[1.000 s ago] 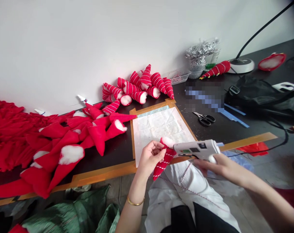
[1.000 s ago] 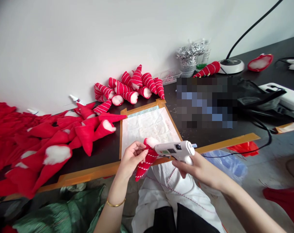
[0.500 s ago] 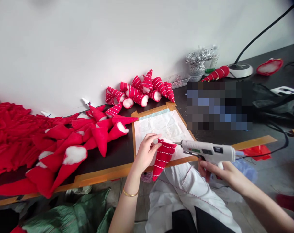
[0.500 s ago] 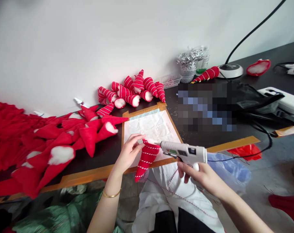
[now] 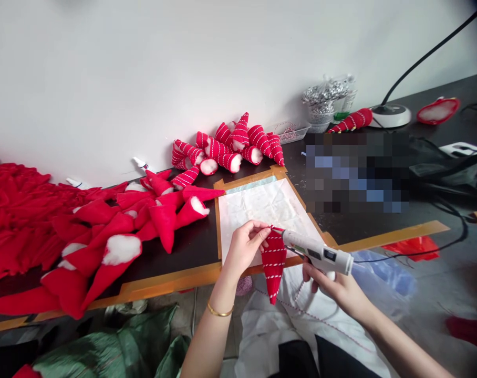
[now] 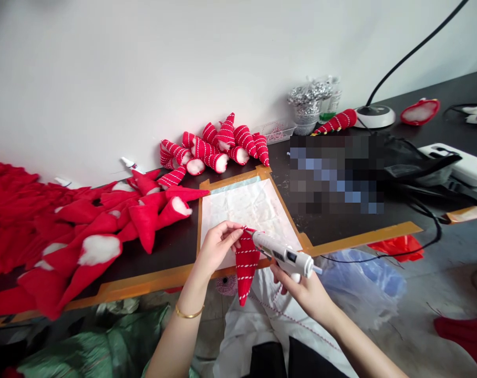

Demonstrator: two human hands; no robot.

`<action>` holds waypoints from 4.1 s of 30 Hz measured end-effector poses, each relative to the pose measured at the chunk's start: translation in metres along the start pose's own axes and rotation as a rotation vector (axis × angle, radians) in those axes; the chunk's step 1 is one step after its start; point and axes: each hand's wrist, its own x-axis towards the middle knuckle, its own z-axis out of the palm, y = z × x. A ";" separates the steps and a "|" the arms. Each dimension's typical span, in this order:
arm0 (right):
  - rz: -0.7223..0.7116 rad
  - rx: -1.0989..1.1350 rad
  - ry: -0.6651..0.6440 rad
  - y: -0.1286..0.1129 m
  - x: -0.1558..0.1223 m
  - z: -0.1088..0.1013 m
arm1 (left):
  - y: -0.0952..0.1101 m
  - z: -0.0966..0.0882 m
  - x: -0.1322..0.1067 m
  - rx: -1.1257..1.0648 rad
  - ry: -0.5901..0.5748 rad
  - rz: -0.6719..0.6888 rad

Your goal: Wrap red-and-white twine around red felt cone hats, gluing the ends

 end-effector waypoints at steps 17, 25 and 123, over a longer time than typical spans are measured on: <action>-0.026 -0.135 0.035 0.031 0.002 -0.003 | -0.001 0.004 0.002 -0.009 0.003 -0.016; -0.135 -0.225 0.030 0.023 0.005 -0.004 | -0.001 0.003 0.003 -0.013 -0.004 -0.016; 0.125 0.386 0.003 -0.010 0.037 0.016 | -0.010 0.025 0.003 -0.306 0.109 -0.094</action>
